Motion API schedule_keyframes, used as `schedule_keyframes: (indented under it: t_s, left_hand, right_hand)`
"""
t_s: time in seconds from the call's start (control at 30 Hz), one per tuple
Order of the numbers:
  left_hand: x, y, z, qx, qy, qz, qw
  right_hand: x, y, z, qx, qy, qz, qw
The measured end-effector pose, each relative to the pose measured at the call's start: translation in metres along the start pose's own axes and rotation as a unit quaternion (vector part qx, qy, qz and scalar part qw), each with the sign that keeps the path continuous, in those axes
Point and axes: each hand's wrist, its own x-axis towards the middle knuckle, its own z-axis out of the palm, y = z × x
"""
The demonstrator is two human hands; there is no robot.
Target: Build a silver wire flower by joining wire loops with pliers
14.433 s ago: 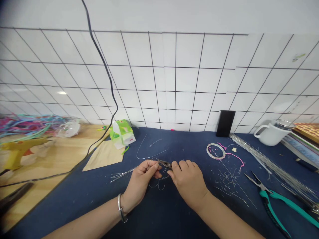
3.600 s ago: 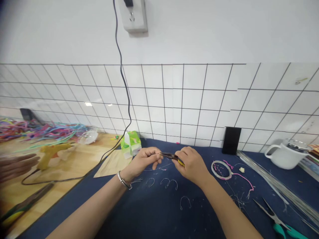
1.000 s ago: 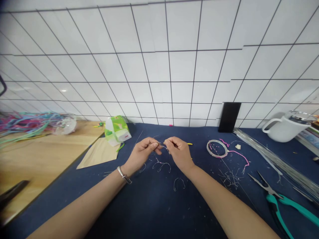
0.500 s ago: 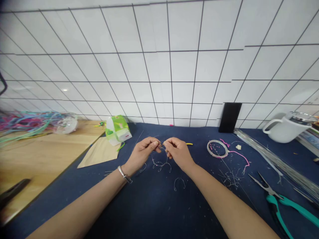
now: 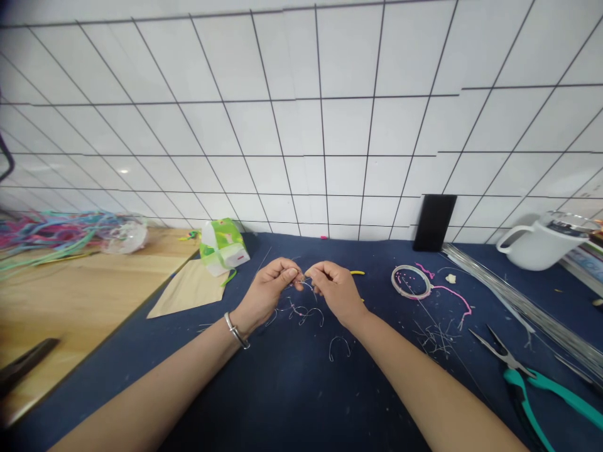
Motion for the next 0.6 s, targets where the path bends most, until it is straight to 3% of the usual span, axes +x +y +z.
schedule_keyframes:
  t_s: [0.13, 0.37, 0.6]
  left_hand:
    - [0.0002, 0.0001, -0.0017, 0.001, 0.0, 0.008, 1.0]
    - [0.0008, -0.003, -0.0049, 0.094, 0.001, 0.008, 0.996]
    - [-0.0014, -0.0046, -0.0049, 0.178, 0.022, 0.019, 0.984]
  right_hand:
    - [-0.0011, -0.0035, 0.0006, 0.002, 0.004, -0.005, 1.0]
    - [-0.001, -0.0096, -0.003, -0.097, 0.035, -0.023, 0.994]
    - [-0.0013, -0.0087, -0.0019, -0.277, 0.092, -0.125, 0.948]
